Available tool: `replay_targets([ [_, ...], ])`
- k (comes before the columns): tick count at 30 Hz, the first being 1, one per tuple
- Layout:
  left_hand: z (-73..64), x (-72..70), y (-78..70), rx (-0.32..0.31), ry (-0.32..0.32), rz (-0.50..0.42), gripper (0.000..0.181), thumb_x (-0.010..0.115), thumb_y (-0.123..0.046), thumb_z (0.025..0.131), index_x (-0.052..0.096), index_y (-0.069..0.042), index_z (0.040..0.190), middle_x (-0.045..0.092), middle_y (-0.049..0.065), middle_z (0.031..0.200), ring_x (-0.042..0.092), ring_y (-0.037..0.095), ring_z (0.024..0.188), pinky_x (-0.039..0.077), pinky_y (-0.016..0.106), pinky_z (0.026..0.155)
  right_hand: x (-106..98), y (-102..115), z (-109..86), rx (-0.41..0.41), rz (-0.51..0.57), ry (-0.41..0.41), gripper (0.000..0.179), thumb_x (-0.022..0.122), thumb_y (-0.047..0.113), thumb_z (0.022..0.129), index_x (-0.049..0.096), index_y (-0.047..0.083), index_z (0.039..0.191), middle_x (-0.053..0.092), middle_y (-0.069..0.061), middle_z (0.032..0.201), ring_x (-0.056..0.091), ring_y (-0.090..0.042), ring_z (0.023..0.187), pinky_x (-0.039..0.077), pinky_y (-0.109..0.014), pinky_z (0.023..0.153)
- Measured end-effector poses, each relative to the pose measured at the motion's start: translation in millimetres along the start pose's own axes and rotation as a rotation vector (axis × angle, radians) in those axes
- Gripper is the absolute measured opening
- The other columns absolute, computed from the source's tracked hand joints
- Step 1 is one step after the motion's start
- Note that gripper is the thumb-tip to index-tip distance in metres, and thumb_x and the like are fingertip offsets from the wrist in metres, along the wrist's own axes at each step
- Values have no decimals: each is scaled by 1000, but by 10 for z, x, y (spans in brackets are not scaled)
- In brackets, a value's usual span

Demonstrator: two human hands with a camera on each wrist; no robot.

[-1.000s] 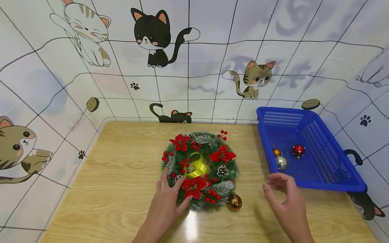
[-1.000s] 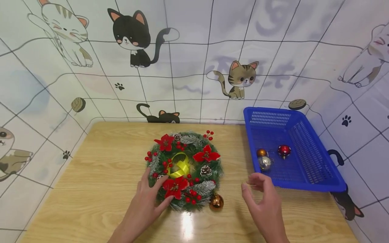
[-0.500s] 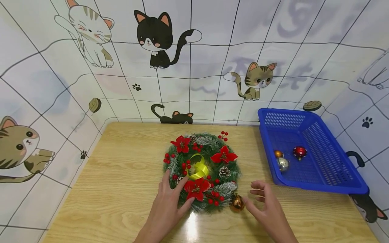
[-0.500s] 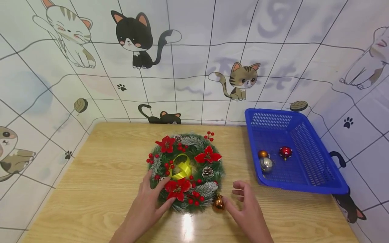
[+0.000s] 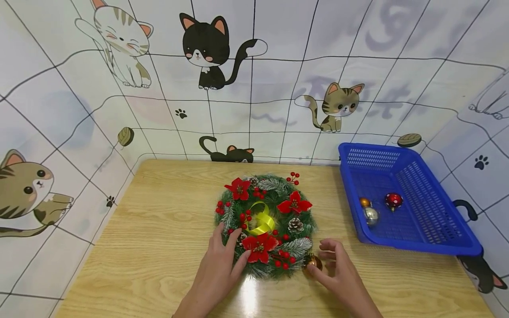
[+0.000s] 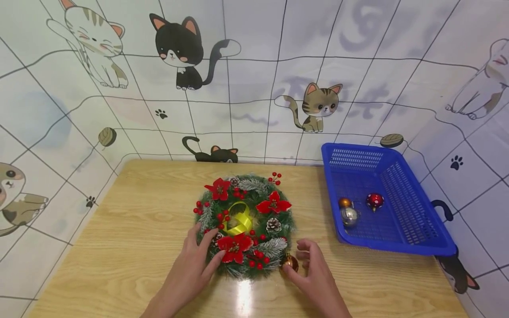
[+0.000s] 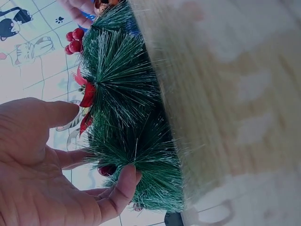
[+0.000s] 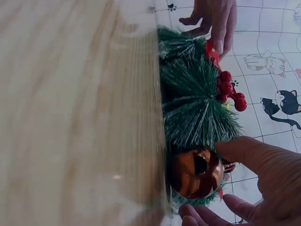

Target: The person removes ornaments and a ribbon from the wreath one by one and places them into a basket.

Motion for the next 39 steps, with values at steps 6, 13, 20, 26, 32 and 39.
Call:
replay_targets([
  [6,21,-26,15,8,-14,-2,54,76,-34,105,60,-3,145,44,37,153,55,54,133,63,57,78,63,-7,7,-19,2,14,72,93,24,91,50,1,144,60,-17,140,67,-29,120,57,-42,97],
  [13,27,-52,25,-4,3,15,48,75,-32,105,65,-4,142,45,35,153,56,51,131,62,58,83,122,4,-1,-4,-11,12,67,95,19,89,54,5,140,66,-10,128,66,-22,113,57,-36,95],
  [20,41,-68,30,18,-17,29,39,79,-28,102,71,-9,135,50,32,147,57,49,128,62,57,77,131,24,-23,-13,-91,-1,63,93,22,91,57,4,139,68,-6,126,65,-20,114,55,-43,99],
  [26,44,-84,13,19,-32,39,35,79,-29,102,75,-11,131,54,31,142,59,46,124,61,52,71,118,19,-14,-2,-84,6,60,94,23,90,59,4,135,68,-4,122,64,-18,110,56,-36,93],
  [32,28,-86,5,33,-43,85,35,79,-30,102,76,-11,132,49,33,148,56,46,119,59,51,76,114,15,-42,-30,-81,10,59,95,16,88,60,3,134,67,-6,126,64,-21,114,56,-38,96],
  [39,20,-61,21,76,-75,124,36,82,-34,99,79,-14,129,34,35,164,52,53,126,50,67,95,93,23,-45,-39,-95,7,51,94,16,89,63,6,129,68,-1,120,65,-18,108,57,-36,90],
])
Point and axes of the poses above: each hand's wrist, its own z-axis towards the middle knuckle, its own x-axis out of the palm, y = z × x, the point moved 3 cm from there along z, towards the middle knuckle
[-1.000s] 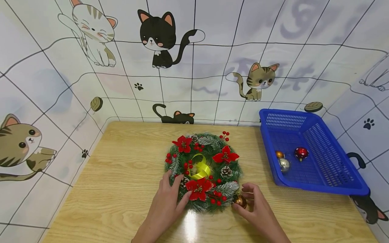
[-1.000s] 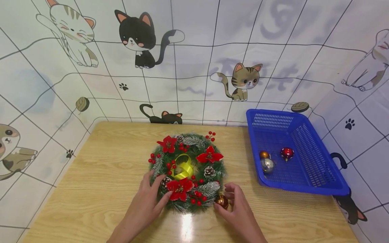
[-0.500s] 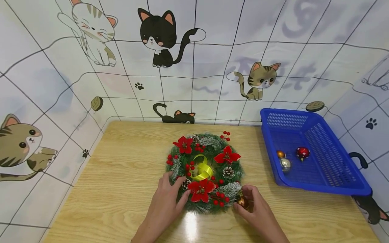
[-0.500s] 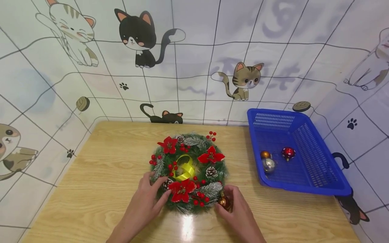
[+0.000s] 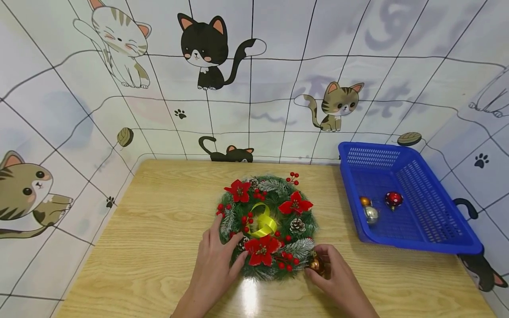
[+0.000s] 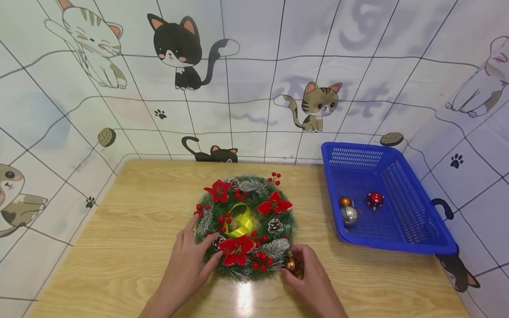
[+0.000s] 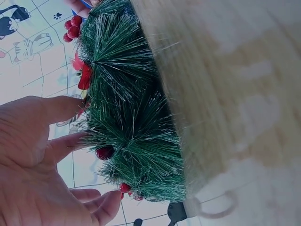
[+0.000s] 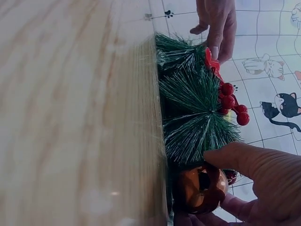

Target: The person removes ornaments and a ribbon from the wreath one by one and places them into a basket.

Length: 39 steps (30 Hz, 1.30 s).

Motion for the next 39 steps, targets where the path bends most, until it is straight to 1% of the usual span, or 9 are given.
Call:
replay_targets([
  [2,-1,12,14,-12,15,-33,37,82,-37,99,79,-15,128,30,33,168,46,55,136,46,73,99,-14,-2,-3,20,7,-2,48,93,16,90,64,8,126,68,-1,116,66,-17,105,58,-34,87],
  [5,-7,25,41,-47,47,-124,39,82,-43,98,77,-17,127,24,28,173,35,55,149,40,79,104,-32,-5,0,46,29,0,45,93,17,91,64,9,124,69,0,112,68,-17,103,58,-31,82],
  [7,-10,26,55,-68,66,-180,40,82,-47,98,76,-19,126,21,26,175,28,53,154,37,81,107,-46,-6,1,48,35,-5,44,93,17,91,65,9,124,69,-1,112,70,-18,104,59,-32,82],
  [10,-10,17,64,-83,81,-220,38,82,-46,98,76,-19,125,19,25,177,24,54,156,34,82,110,-67,-1,-7,43,57,-11,44,92,17,91,64,7,124,69,-2,111,69,-18,103,60,-30,81],
  [17,4,6,65,-93,100,-268,32,87,-30,97,75,-17,123,24,28,173,34,58,151,49,74,101,-128,20,-23,-10,69,-95,40,91,17,92,66,8,121,71,1,105,70,-15,99,61,-30,81],
  [25,-5,-6,58,-103,108,-252,35,88,-29,96,74,-17,126,29,29,171,40,57,147,51,72,100,-212,63,-24,-85,56,-179,39,89,15,94,65,6,124,72,1,105,69,-9,98,61,-28,82],
  [33,10,7,52,-88,87,-231,62,87,-28,96,62,-16,152,29,31,170,40,58,147,52,72,99,-306,70,-22,-75,13,-213,40,87,21,97,65,7,127,75,-2,116,69,-11,104,60,-28,84],
  [36,11,4,50,-86,86,-229,67,88,-28,96,59,-17,156,29,31,170,41,59,146,53,72,97,-347,85,-21,-65,5,-218,41,86,22,98,64,6,129,74,-4,119,68,-11,105,59,-27,85],
  [39,7,6,49,-84,86,-222,71,88,-28,95,56,-18,159,30,32,169,41,59,146,53,72,97,-386,97,-22,-66,-1,-232,43,86,22,98,63,6,130,73,-5,121,68,-10,104,57,-21,86],
])
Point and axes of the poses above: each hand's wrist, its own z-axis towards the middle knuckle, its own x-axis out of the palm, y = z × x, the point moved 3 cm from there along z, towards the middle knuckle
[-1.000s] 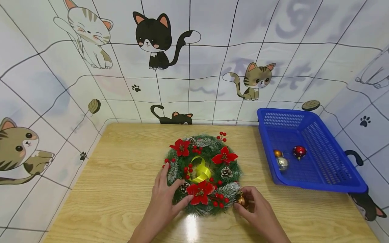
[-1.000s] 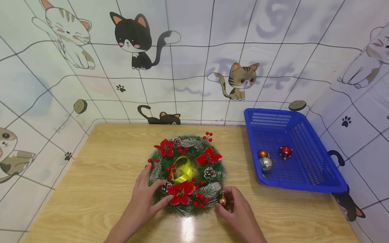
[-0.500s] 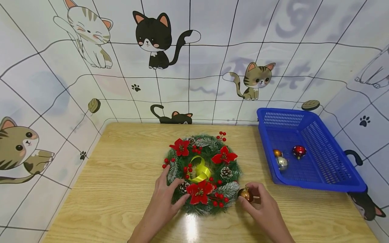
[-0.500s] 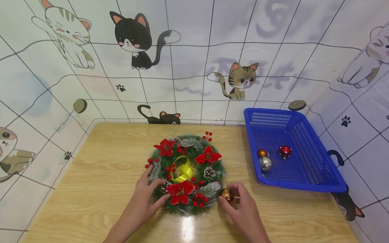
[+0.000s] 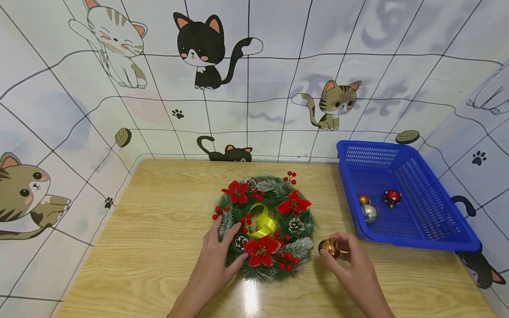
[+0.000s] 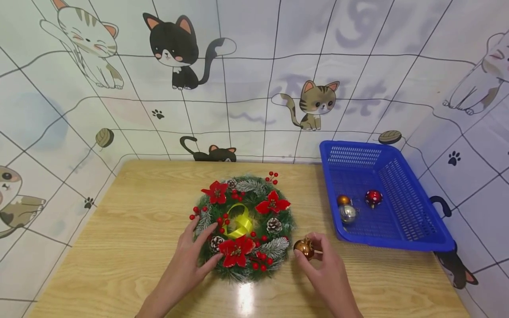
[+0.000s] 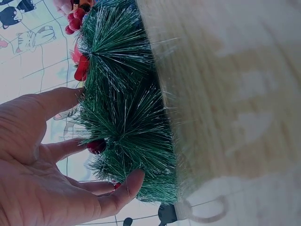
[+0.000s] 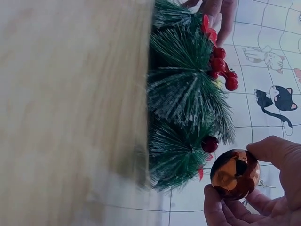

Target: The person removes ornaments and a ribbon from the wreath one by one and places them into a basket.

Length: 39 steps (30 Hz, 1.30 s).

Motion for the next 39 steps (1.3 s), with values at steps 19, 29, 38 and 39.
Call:
replay_targets([
  [19,8,22,16,-6,-13,37,92,91,-31,92,43,1,162,33,31,168,44,54,145,49,68,107,-236,-7,86,50,-11,-7,52,82,25,102,57,3,141,70,-14,126,69,-21,106,55,-21,85],
  [29,17,2,15,-9,-1,31,96,92,-32,91,39,1,164,32,32,168,45,55,144,49,69,106,-340,-8,161,-46,10,-87,48,85,10,97,60,0,137,71,-14,118,64,2,96,48,-8,84],
  [38,25,-19,13,-27,15,17,94,88,-36,95,38,-1,166,33,32,168,43,55,146,47,71,107,-507,5,267,-69,0,-133,50,84,8,98,58,1,140,71,-17,121,61,10,98,48,-6,82],
  [39,22,-20,12,-28,15,16,93,88,-37,95,38,-1,166,33,32,168,43,55,146,46,71,107,-526,0,271,-67,-2,-140,50,84,8,97,58,0,139,71,-17,121,61,11,97,48,-6,83],
])
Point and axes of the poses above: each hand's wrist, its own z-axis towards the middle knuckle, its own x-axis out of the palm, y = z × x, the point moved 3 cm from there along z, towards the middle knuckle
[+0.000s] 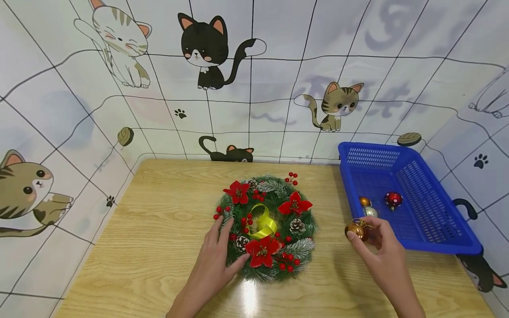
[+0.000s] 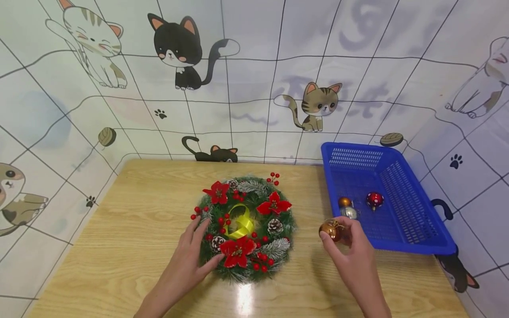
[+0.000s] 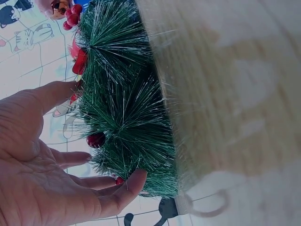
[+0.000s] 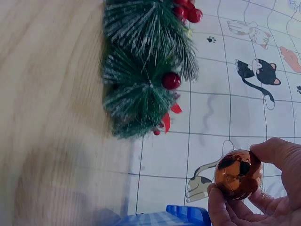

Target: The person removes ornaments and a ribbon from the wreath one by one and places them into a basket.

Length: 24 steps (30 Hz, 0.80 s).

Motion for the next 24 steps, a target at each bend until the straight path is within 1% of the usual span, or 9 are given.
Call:
replay_targets([
  [3,-4,3,1,-3,-2,1,94,87,-37,95,38,2,165,34,32,167,43,55,147,46,70,109,-38,-20,13,10,-12,-12,50,84,8,97,58,1,139,73,-18,119,60,13,96,47,-5,82],
  [7,-2,12,5,-1,-9,11,98,87,-39,96,33,6,165,34,32,167,42,54,148,44,67,112,-68,-48,26,27,-12,-14,51,84,8,97,58,1,140,73,-18,118,60,11,97,47,-5,81],
  [13,1,21,14,-2,-16,18,101,86,-40,96,30,6,166,35,32,167,41,53,149,44,67,113,-97,-71,58,40,-13,-16,51,84,10,97,58,3,140,74,-16,116,61,11,97,48,-6,81],
  [20,2,28,19,-3,-10,16,101,85,-41,97,30,6,166,34,31,168,41,53,149,43,66,113,-165,-106,80,68,-28,-13,52,82,13,100,55,0,142,73,-24,120,57,15,96,47,-4,80],
  [24,-2,31,24,1,-12,16,100,85,-40,97,30,7,166,34,32,168,41,53,148,43,67,113,-197,-152,94,70,-22,-16,52,81,12,100,54,0,143,72,-24,121,57,15,97,46,-4,80],
])
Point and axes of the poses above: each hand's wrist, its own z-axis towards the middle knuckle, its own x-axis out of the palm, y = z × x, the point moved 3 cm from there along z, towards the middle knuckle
